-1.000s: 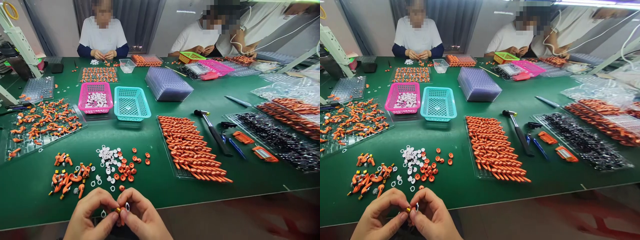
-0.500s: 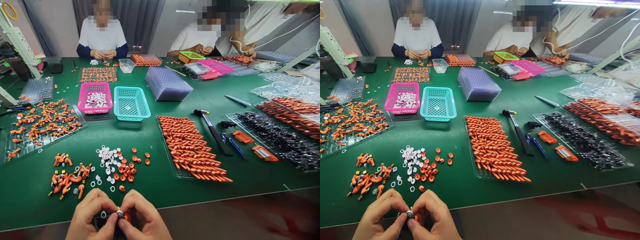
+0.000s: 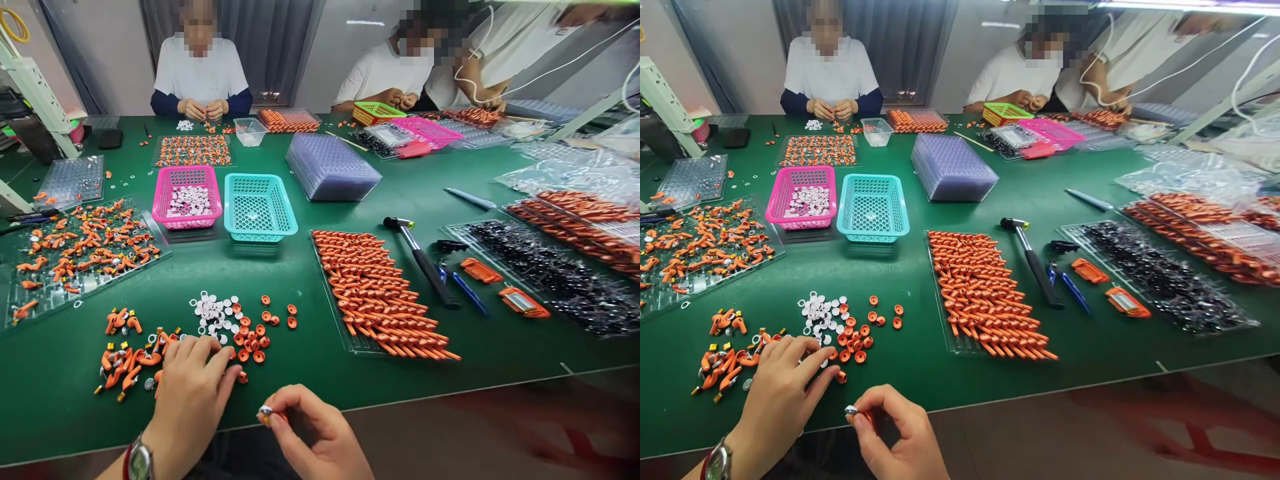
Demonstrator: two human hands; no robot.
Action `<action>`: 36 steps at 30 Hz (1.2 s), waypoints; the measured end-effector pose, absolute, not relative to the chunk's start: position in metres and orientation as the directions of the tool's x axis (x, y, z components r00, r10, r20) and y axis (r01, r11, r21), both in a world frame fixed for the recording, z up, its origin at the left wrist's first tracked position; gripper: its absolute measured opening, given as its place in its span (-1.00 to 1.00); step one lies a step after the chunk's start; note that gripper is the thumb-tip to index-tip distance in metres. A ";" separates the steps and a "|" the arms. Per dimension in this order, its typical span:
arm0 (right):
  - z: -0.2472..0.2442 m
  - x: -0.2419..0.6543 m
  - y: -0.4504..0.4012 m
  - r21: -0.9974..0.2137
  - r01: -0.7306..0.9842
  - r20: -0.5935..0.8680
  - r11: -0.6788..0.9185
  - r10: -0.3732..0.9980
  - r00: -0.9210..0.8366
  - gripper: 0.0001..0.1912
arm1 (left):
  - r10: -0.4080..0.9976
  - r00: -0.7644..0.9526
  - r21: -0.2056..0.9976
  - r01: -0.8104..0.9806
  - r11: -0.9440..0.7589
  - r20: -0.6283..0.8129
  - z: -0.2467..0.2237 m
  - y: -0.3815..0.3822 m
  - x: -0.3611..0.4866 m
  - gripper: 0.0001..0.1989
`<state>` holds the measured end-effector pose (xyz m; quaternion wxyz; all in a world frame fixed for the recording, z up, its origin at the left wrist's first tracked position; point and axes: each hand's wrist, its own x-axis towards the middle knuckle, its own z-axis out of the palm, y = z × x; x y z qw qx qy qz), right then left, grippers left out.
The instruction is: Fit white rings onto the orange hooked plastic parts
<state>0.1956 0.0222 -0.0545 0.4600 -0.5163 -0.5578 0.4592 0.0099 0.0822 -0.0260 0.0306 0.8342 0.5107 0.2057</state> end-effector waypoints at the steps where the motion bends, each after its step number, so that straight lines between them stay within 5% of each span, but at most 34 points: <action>1: -0.056 0.196 0.022 -0.986 0.163 0.035 0.040 0.999 -0.038 -0.81 | 0.869 0.394 0.232 0.853 -0.467 0.300 -0.026 0.085 0.013 -0.92; 8: -0.056 0.199 0.025 -0.982 0.189 -0.003 0.012 0.997 -0.076 -0.79 | 0.859 0.393 0.233 0.847 -0.477 0.328 -0.021 0.086 0.014 -0.84; 16: -0.032 0.191 0.035 -0.966 0.244 0.026 0.085 0.971 -0.237 -0.86 | 0.831 0.394 0.649 0.521 -0.554 0.393 -0.017 0.055 -0.002 -0.78; 22: -0.033 0.180 0.039 -0.969 0.234 0.008 0.080 0.956 -0.295 -0.88 | 0.824 0.405 0.730 0.406 -0.551 0.397 -0.020 0.046 -0.007 -0.73; 36: -0.029 0.180 0.042 -0.975 0.199 0.043 0.096 0.966 -0.254 -0.89 | 0.962 0.210 0.895 0.375 -0.243 0.174 -0.022 0.039 -0.003 -0.77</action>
